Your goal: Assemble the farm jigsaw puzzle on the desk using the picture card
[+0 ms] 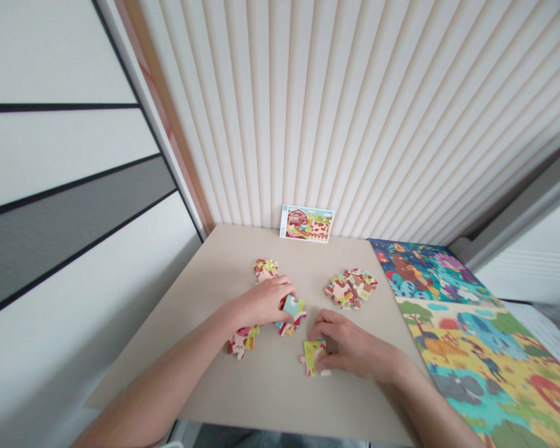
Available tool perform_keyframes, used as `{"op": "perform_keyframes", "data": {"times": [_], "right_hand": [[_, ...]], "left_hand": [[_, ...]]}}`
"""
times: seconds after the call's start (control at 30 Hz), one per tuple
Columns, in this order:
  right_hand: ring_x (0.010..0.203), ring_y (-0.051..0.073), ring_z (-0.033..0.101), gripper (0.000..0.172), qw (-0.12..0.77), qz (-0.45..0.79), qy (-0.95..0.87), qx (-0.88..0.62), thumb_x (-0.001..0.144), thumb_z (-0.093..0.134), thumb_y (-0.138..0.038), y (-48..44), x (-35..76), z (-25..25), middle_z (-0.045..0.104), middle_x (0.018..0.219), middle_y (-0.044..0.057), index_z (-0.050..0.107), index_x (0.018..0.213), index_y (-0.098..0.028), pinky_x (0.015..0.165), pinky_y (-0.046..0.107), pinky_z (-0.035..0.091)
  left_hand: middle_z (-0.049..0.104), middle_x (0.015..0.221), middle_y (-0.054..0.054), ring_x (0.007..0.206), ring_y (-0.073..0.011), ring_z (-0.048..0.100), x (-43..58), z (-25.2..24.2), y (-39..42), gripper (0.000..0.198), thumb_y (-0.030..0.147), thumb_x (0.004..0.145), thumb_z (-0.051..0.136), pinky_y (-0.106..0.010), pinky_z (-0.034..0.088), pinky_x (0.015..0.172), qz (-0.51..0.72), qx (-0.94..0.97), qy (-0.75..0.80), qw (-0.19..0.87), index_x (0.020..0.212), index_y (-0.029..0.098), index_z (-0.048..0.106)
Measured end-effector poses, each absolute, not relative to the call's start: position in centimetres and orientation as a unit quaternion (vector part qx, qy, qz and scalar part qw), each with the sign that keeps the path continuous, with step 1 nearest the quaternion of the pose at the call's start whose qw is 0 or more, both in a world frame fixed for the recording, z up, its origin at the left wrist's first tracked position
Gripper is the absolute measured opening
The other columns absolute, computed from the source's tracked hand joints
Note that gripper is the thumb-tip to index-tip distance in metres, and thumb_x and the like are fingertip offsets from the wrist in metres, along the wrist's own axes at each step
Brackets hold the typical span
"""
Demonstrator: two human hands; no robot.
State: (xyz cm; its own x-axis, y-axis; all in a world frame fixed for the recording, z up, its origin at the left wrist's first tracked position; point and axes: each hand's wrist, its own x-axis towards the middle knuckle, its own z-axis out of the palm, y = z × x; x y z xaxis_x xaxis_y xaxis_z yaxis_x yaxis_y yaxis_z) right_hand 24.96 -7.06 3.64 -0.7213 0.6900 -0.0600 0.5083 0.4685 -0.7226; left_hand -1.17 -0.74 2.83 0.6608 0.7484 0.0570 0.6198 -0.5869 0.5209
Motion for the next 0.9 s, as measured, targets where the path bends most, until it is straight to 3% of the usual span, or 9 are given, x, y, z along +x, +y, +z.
{"op": "perform_keyframes", "data": {"times": [0.13, 0.3, 0.4, 0.5, 0.6, 0.77, 0.9], "right_hand": [[0.074, 0.015, 0.055, 0.024, 0.161, 0.431, -0.794, -0.398, 0.087, 0.068, -0.031, -6.8, 24.9, 2.6, 0.062, 0.086, -0.001, 0.065, 0.109, -0.023, 0.067, 0.024, 0.044], [0.067, 0.013, 0.05, 0.061, 0.288, 0.41, -0.728, -0.467, 0.088, 0.068, -0.038, -5.6, 24.7, 1.5, 0.056, 0.079, -0.003, 0.047, 0.143, -0.021, 0.063, 0.025, 0.041], [0.068, 0.014, 0.051, 0.034, 0.28, 0.373, -0.75, -0.47, 0.091, 0.063, -0.044, -5.2, 24.7, 2.0, 0.059, 0.08, 0.0, 0.068, 0.114, -0.019, 0.063, 0.026, 0.04], [0.075, 0.017, 0.054, 0.034, 0.289, 0.291, -0.772, -0.485, 0.097, 0.054, -0.047, -4.9, 25.5, 2.6, 0.062, 0.084, 0.004, 0.07, 0.085, -0.019, 0.068, 0.029, 0.042], [0.08, 0.02, 0.057, 0.038, 0.303, 0.181, -0.755, -0.553, 0.1, 0.046, -0.047, -4.1, 27.4, 2.4, 0.063, 0.088, 0.007, 0.067, 0.085, -0.019, 0.072, 0.032, 0.043], [0.1, 0.032, 0.057, 0.042, 0.278, -0.029, -0.718, -0.638, 0.095, 0.051, -0.047, -2.7, 30.7, 0.9, 0.062, 0.109, 0.016, 0.065, 0.122, -0.018, 0.091, 0.048, 0.044], [0.106, 0.032, 0.057, 0.044, 0.292, -0.052, -0.729, -0.617, 0.096, 0.048, -0.043, -2.8, 30.3, 0.9, 0.061, 0.117, 0.016, 0.059, 0.133, -0.02, 0.095, 0.049, 0.044]], "left_hand": [[0.064, 0.093, -0.002, 0.081, -0.0164, 0.06, -1.0, 3.0, -0.6, 0.015, 0.032, 0.084, 0.069, -0.027, 0.046, 0.075, 0.201, 0.834, 0.393, 0.331, 0.093, 0.019, 0.068], [0.065, 0.074, -0.001, 0.066, -0.0139, 0.06, -0.2, 2.5, -1.1, 0.029, 0.044, 0.088, 0.066, -0.024, 0.047, 0.061, 0.221, 0.724, 0.35, 0.552, 0.094, 0.016, 0.063], [0.068, 0.079, -0.002, 0.072, -0.0153, 0.065, 0.1, 2.6, -1.5, 0.033, 0.045, 0.087, 0.067, -0.026, 0.05, 0.066, 0.217, 0.707, 0.327, 0.588, 0.102, 0.016, 0.062], [0.071, 0.098, -0.007, 0.089, -0.019, 0.066, -0.4, 3.2, -1.3, 0.037, 0.04, 0.086, 0.069, -0.03, 0.051, 0.08, 0.242, 0.769, 0.36, 0.469, 0.116, 0.018, 0.064], [0.068, 0.112, -0.009, 0.103, -0.0228, 0.063, -1.5, 3.9, -0.7, 0.039, 0.037, 0.083, 0.072, -0.034, 0.046, 0.094, 0.231, 0.842, 0.383, 0.301, 0.118, 0.021, 0.067], [0.066, 0.116, -0.007, 0.108, -0.0262, 0.06, -2.7, 3.7, -0.3, 0.048, 0.048, 0.077, 0.077, -0.036, 0.039, 0.099, 0.122, 0.899, 0.36, 0.217, 0.119, 0.025, 0.069], [0.063, 0.114, -0.004, 0.109, -0.027, 0.057, -2.2, 2.9, -0.6, 0.047, 0.049, 0.069, 0.084, -0.037, 0.035, 0.099, 0.085, 0.917, 0.344, 0.184, 0.11, 0.03, 0.072]]}}
